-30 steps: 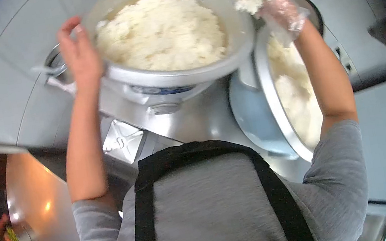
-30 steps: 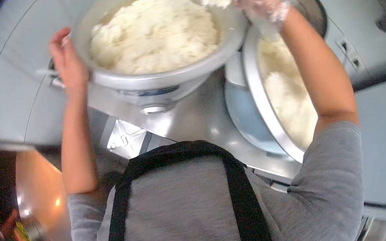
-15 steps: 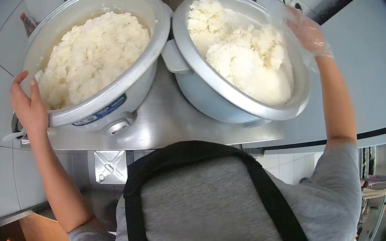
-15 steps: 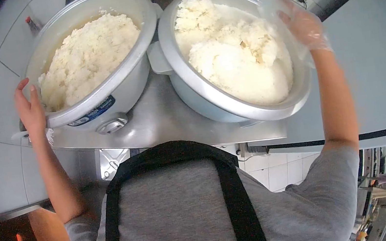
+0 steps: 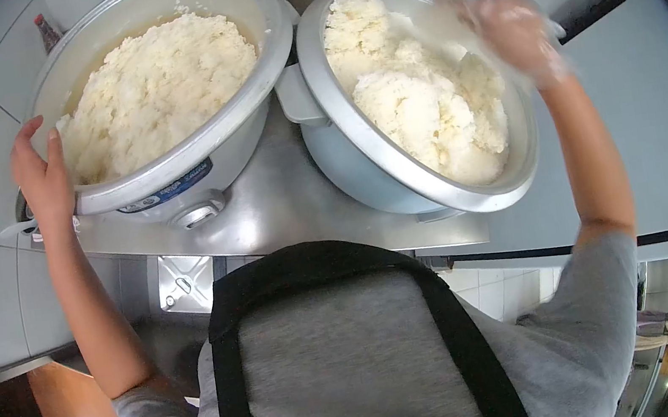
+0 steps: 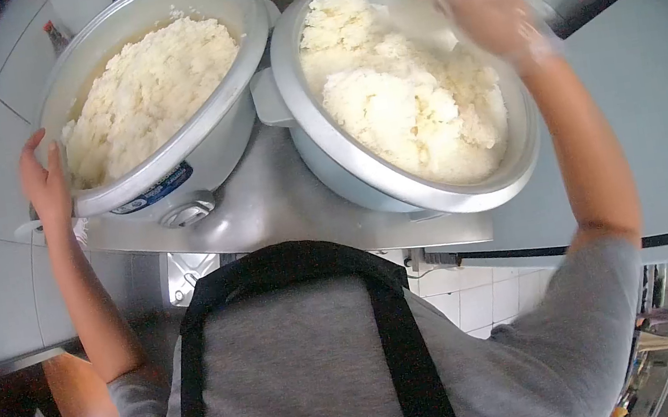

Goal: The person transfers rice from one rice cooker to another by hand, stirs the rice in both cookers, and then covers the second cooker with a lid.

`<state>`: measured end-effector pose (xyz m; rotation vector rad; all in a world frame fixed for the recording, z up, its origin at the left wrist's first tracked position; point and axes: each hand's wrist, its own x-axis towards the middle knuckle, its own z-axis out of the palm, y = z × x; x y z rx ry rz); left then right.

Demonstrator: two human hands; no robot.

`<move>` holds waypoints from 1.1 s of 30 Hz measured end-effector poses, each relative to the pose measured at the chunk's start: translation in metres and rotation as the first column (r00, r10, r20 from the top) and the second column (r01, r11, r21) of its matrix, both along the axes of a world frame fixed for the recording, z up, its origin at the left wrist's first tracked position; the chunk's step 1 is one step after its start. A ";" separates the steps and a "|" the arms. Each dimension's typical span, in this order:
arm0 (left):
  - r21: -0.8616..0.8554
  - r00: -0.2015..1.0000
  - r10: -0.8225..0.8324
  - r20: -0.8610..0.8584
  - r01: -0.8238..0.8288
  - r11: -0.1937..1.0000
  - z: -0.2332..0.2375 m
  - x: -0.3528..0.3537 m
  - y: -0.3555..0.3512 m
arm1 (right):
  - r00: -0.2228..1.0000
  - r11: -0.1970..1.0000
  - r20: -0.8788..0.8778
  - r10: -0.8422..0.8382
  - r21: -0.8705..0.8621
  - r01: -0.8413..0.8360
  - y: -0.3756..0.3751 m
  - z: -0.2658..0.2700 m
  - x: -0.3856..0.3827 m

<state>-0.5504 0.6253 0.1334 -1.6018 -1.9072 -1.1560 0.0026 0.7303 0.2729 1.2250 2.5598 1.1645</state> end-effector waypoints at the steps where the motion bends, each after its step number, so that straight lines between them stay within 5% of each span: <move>1: -0.013 1.000 0.017 0.009 -0.017 1.000 0.000 0.001 -0.001 | 0.997 0.996 -0.003 -0.080 0.036 0.080 0.015 0.002 -0.027; 3: -0.036 0.998 0.054 0.027 -0.053 0.998 0.002 0.007 -0.003 | 0.970 0.973 0.075 -0.231 -0.008 0.233 0.064 -0.019 -0.059; 6: -0.086 0.995 0.102 0.024 -0.099 0.991 0.005 0.009 -0.005 | 0.980 0.998 0.199 -0.002 -0.054 0.013 0.068 -0.044 -0.089; 9: -0.037 0.997 0.035 0.072 -0.032 0.999 0.001 0.006 -0.003 | 0.997 0.989 0.080 0.012 -0.150 0.000 0.049 -0.049 -0.060; 13: 0.093 0.971 -0.106 0.212 0.088 0.992 -0.003 -0.003 -0.006 | 0.904 0.957 0.359 -0.233 -0.079 0.278 0.066 -0.027 -0.018; 15: 0.152 0.952 -0.150 0.266 0.112 0.982 -0.001 -0.013 -0.004 | 0.953 0.970 0.217 -0.213 -0.071 0.233 0.068 0.002 -0.034; 18: 0.097 0.983 0.000 0.181 -0.018 0.995 -0.001 -0.037 0.004 | 0.979 0.965 0.011 -0.206 -0.163 0.205 0.067 0.026 -0.111; 20: -0.043 0.972 0.108 0.211 -0.101 0.994 0.004 -0.014 0.000 | 0.976 0.959 -0.206 0.072 -0.253 -0.125 0.064 0.016 -0.178; 22: -0.126 0.967 0.152 0.204 -0.128 0.984 0.004 -0.007 0.005 | 0.924 0.861 -0.342 0.171 -0.403 -0.308 0.090 -0.014 -0.249; 24: -0.150 0.974 0.151 0.167 -0.126 0.981 0.001 -0.016 0.007 | 0.876 0.797 -0.170 0.452 -0.365 -0.482 0.090 -0.034 -0.319; 28: -0.031 0.986 0.090 0.141 -0.087 0.996 -0.011 -0.019 0.009 | 0.945 0.929 -0.053 0.324 -0.169 -0.328 0.160 -0.097 -0.409; 31: 0.037 0.971 0.147 0.187 -0.157 0.987 -0.010 -0.015 0.008 | 0.972 0.953 -0.140 0.191 -0.211 -0.218 0.206 -0.132 -0.450; 33: 0.111 0.973 0.112 0.200 -0.137 0.984 -0.010 -0.016 0.011 | 0.948 0.935 -0.149 0.283 -0.179 -0.307 0.216 -0.162 -0.474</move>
